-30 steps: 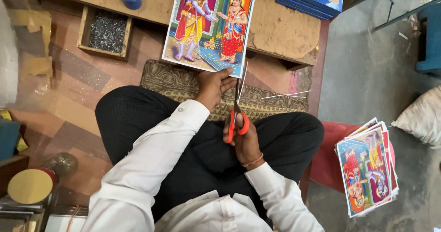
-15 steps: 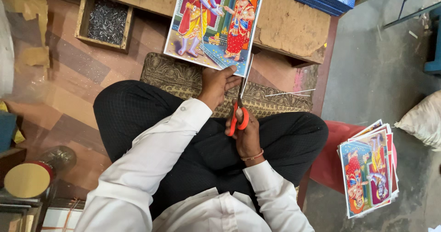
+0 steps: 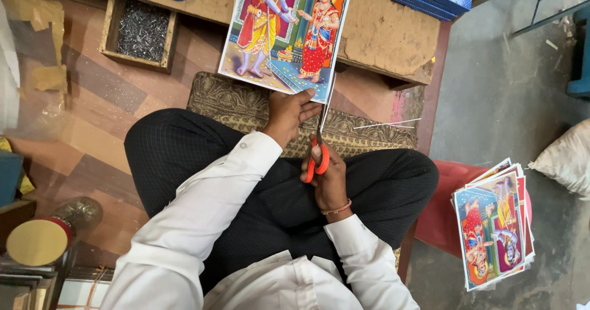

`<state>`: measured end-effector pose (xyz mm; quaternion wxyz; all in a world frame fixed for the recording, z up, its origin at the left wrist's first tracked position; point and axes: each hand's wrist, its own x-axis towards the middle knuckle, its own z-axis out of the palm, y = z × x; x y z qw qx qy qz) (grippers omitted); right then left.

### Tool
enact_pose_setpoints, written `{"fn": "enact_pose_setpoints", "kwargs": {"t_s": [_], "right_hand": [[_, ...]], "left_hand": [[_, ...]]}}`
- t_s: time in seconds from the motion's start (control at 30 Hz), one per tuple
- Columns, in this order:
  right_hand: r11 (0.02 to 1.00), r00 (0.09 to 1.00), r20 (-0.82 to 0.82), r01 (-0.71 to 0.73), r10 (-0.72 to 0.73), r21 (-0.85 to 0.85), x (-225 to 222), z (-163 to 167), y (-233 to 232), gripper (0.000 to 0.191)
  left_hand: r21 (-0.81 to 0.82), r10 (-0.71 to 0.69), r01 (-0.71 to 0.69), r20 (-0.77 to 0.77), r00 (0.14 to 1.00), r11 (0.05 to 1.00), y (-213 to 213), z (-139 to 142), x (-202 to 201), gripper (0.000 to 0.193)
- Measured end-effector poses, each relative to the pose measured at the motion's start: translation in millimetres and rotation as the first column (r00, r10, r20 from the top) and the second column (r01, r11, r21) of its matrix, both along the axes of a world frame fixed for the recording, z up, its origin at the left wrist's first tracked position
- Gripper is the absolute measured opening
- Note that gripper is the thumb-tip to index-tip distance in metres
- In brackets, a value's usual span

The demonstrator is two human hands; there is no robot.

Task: The person assembles religious pictures by cutting printed images and plastic sheets, then attaching them to cardboard with blue decorative tape. They use scissors to trim the materials and stack the finished items on a wooden table.

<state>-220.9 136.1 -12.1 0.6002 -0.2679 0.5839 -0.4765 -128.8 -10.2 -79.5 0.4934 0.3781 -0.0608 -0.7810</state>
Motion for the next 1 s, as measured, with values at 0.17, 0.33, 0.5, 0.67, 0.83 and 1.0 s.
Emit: {"fn": "enact_pose_setpoints", "kwargs": {"t_s": [0.17, 0.33, 0.5, 0.67, 0.83, 1.0], "right_hand": [[1.0, 1.0, 0.014, 0.016, -0.017, 0.014, 2, 2, 0, 0.05], [0.999, 0.999, -0.033, 0.032, -0.031, 0.015, 3, 1, 0, 0.049], [0.999, 0.999, -0.033, 0.031, -0.031, 0.009, 3, -1, 1, 0.049], [1.0, 0.999, -0.031, 0.024, -0.024, 0.003, 3, -3, 1, 0.05], [1.0, 0.999, -0.032, 0.029, -0.029, -0.003, 2, -4, 3, 0.048], [0.997, 0.997, -0.001, 0.075, -0.075, -0.022, -2, -6, 1, 0.04]], "left_hand": [[-0.013, -0.008, 0.008, -0.005, 1.0, 1.0, 1, 2, 2, 0.026], [0.01, -0.01, 0.01, 0.006, 1.0, 1.0, 1, 5, 3, 0.027], [0.01, -0.012, 0.012, 0.005, 1.0, 1.0, 1, 6, 2, 0.026], [0.007, -0.024, 0.024, 0.004, 1.0, 1.0, 1, 3, 2, 0.027], [0.011, -0.037, 0.037, 0.003, 0.999, 0.999, -1, 2, 1, 0.028], [-0.005, -0.096, 0.097, 0.054, 0.994, 0.995, 10, 5, -4, 0.027]]}}
